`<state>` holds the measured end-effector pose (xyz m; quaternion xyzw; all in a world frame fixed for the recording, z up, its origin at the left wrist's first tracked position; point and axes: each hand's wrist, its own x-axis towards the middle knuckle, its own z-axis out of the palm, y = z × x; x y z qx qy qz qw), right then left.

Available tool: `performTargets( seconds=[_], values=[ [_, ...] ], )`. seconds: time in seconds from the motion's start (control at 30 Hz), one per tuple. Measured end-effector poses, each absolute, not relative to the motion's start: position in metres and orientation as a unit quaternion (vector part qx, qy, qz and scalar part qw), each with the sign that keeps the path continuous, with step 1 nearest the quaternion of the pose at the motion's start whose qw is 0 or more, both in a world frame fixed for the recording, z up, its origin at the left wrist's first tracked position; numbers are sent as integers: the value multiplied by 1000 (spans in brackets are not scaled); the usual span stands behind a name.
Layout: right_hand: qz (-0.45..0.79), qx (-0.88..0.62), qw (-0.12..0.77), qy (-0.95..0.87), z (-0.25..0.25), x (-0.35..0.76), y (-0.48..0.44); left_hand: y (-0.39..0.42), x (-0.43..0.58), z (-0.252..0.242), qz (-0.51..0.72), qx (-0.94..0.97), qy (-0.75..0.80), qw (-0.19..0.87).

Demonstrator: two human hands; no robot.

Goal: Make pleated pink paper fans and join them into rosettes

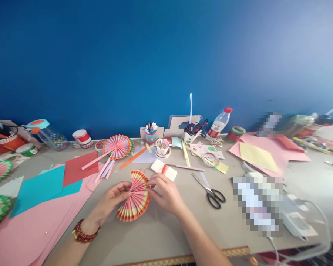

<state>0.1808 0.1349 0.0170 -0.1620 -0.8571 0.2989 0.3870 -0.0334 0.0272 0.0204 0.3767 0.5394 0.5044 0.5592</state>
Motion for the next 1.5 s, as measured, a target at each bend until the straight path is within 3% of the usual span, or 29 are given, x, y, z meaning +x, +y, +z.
performTargets(
  seconds=[0.57,0.9,1.5],
  values=[
    [158,-181,334,-911,25,178,126,29,-44,7,476,404,587,515],
    [198,-193,314,-908,22,180,127,25,-54,3,422,468,573,525],
    [205,-166,360,-895,20,179,129,27,-45,15,503,458,544,491]
  ],
)
